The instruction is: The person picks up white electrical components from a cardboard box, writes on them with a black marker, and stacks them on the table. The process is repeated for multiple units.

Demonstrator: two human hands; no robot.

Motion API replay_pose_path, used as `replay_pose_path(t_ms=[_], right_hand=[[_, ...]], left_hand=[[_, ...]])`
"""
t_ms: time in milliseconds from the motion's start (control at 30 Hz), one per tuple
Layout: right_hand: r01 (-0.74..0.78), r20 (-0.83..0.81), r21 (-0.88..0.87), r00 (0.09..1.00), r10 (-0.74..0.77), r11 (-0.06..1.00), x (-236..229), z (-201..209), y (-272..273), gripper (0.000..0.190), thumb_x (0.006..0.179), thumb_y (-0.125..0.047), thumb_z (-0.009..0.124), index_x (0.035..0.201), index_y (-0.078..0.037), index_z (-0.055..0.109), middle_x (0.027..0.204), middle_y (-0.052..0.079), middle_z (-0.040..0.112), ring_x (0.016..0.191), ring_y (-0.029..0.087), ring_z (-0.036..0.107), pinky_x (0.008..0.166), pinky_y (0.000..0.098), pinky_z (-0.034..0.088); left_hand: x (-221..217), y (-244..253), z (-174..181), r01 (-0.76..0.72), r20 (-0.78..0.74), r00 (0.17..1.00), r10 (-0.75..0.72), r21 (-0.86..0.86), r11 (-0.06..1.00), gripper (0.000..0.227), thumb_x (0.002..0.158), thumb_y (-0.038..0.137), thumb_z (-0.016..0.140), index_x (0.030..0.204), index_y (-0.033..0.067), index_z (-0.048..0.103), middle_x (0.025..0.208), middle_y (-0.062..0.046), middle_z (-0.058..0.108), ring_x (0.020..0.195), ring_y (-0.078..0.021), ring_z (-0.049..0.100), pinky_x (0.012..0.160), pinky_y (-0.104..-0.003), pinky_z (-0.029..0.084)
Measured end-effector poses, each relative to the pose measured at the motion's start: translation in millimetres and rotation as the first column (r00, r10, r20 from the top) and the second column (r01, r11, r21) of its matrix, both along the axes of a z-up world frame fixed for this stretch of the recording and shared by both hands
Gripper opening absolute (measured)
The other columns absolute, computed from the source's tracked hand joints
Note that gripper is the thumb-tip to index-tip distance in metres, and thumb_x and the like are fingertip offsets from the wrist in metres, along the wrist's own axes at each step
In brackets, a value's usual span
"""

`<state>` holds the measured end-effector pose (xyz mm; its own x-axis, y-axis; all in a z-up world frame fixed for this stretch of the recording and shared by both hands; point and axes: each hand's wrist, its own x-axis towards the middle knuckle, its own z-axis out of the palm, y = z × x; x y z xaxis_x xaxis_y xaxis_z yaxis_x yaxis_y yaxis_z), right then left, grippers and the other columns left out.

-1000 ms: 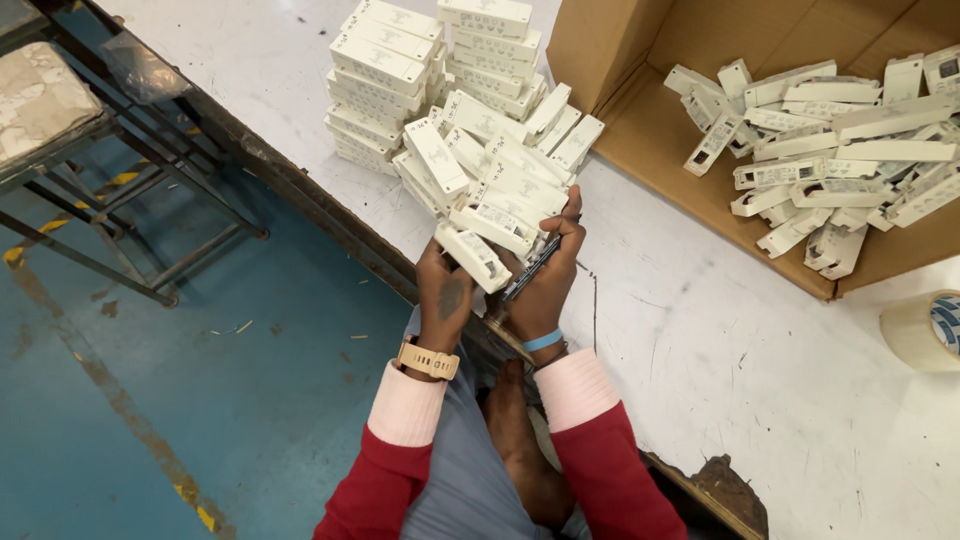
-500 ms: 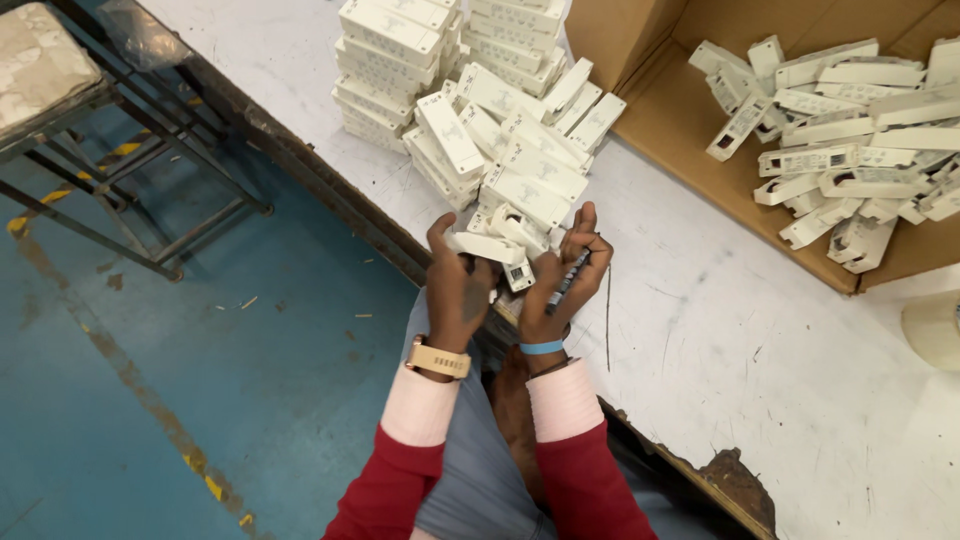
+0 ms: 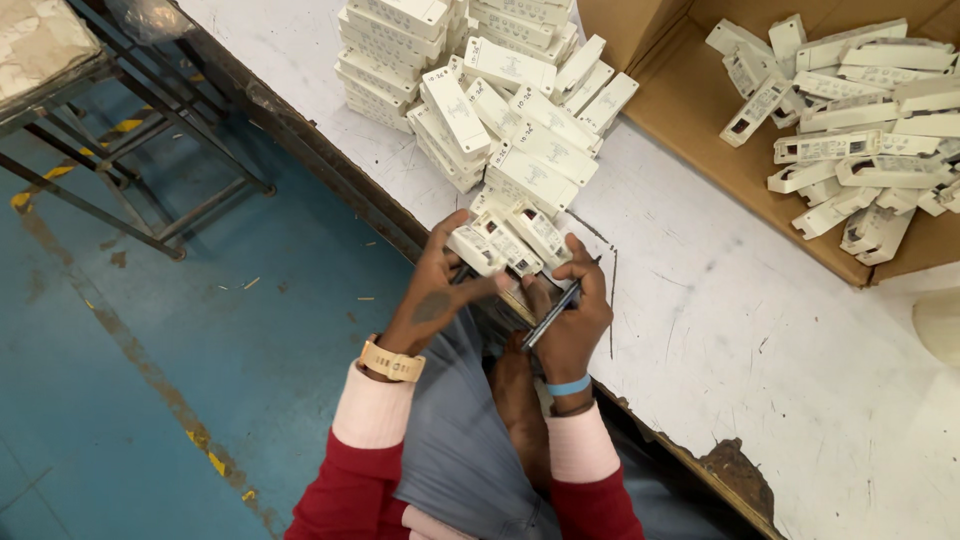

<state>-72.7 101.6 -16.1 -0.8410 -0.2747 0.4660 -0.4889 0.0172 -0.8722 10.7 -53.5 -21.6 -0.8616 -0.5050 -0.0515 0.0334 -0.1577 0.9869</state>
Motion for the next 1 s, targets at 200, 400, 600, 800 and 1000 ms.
replay_pose_path(t_ms=[200,400,600,800,1000], right_hand=[[0.081,-0.219,0.023,0.973,-0.074,0.996,0,9,-19,0.026,0.087,0.003,0.079,0.093,-0.005,0.055,0.13,0.019,0.07,0.117,0.026,0.07,0.094,0.0356,0.058],[0.133,-0.358,0.048,0.927,-0.107,0.99,0,14,-31,0.023,0.086,0.005,0.076,0.094,-0.004,0.056,0.13,0.022,0.068,0.107,0.026,0.069,0.085,0.0342,0.059],[0.081,-0.193,0.063,0.979,-0.068,0.995,2,9,-26,0.027,0.085,0.0,0.083,0.096,-0.004,0.058,0.109,0.013,0.071,0.083,0.016,0.07,0.07,0.0277,0.058],[0.037,-0.167,0.166,0.986,-0.009,0.985,3,2,-26,0.037,0.082,-0.004,0.087,0.111,-0.002,0.065,0.092,0.012,0.068,0.076,0.016,0.066,0.066,0.0277,0.055],[0.103,-0.353,-0.022,0.93,-0.104,0.994,4,21,-19,0.033,0.085,-0.006,0.088,0.089,-0.004,0.055,0.109,0.018,0.073,0.086,0.019,0.076,0.073,0.0288,0.062]], left_hand=[[-4,-1,0,-0.137,-0.09,0.986,0.141,0.055,0.989,0.076,0.087,0.021,0.079,0.148,0.0,0.041,0.116,-0.023,0.073,0.113,-0.0223,0.069,0.097,-0.033,0.056],[-11,11,5,-0.301,-0.11,0.944,0.312,0.104,0.948,0.069,0.085,0.013,0.079,0.143,-0.0024,0.045,0.111,-0.021,0.075,0.101,-0.0201,0.073,0.087,-0.031,0.059],[-6,17,11,-0.338,-0.09,0.928,0.362,0.209,0.918,0.065,0.086,0.008,0.077,0.141,-0.0009,0.045,0.105,-0.021,0.077,0.098,-0.0201,0.073,0.086,-0.029,0.059],[3,21,16,-0.319,-0.135,0.927,0.35,0.205,0.925,0.064,0.086,0.003,0.075,0.143,-0.0002,0.046,0.113,-0.022,0.076,0.106,-0.0202,0.073,0.09,-0.03,0.059],[6,26,31,-0.276,-0.28,0.896,0.344,0.256,0.927,0.084,0.085,0.005,0.074,0.153,0.0138,0.024,0.113,-0.023,0.074,0.103,-0.0224,0.073,0.088,-0.032,0.06]])
